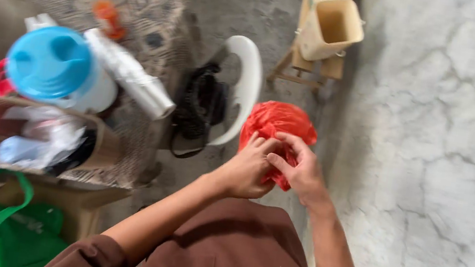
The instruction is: Lining a small plastic trash bin with a plastic bag and then carrying it to a bedroom.
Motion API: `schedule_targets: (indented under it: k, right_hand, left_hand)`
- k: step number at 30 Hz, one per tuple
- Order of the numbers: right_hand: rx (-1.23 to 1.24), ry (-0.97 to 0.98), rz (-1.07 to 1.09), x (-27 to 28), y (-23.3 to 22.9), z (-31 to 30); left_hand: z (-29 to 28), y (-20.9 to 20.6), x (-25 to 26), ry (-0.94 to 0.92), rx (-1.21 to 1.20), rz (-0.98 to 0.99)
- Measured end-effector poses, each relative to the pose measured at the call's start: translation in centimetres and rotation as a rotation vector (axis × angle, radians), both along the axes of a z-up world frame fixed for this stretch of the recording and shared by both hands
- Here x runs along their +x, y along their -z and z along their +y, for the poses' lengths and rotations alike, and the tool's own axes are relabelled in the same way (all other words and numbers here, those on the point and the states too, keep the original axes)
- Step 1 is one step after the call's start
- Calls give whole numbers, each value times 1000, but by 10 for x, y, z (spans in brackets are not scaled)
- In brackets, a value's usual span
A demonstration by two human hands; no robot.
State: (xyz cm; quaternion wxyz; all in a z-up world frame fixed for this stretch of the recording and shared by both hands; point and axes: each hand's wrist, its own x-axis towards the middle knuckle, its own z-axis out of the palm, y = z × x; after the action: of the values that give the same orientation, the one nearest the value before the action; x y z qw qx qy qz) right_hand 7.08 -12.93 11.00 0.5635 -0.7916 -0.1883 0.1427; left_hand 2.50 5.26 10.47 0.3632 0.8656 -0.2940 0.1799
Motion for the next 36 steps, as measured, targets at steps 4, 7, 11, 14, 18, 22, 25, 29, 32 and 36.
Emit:
schedule_targets:
  k: [4,7,11,14,18,22,25,29,32,36]
  right_hand:
    - [508,229,398,50,45,-82]
    - [741,288,651,77,61,-118]
    - [944,114,717,147,73,-158]
    - [304,138,459,211,62,-187]
    - [-680,203,-216,303,88,-211]
    - [-678,273,-300,392,68,-161]
    - [-557,334,-83,444,60,-153]
    - [-929,148,-183,535,103,-205]
    - [-788,372,-624,573,23,-179]
    - [161,669,-1047,605,-3,-137]
  left_hand:
    - [-33,55,51,42,-593,558]
    - [-55,125,101,-129,-376,853]
    - [-59,204,182,109,-377,1142]
    - [-19,189,264,-243,-175,989]
    - [-3,194,361,-349,15,802]
    - [-35,151,422,-306,-300,890]
    - [-36,180,463,-153,-293,861]
    - [9,198,553,-391,45,639]
    - [-3,52,579,-516,-206,355]
    - [-25,-31,591,-352,-184,-282]
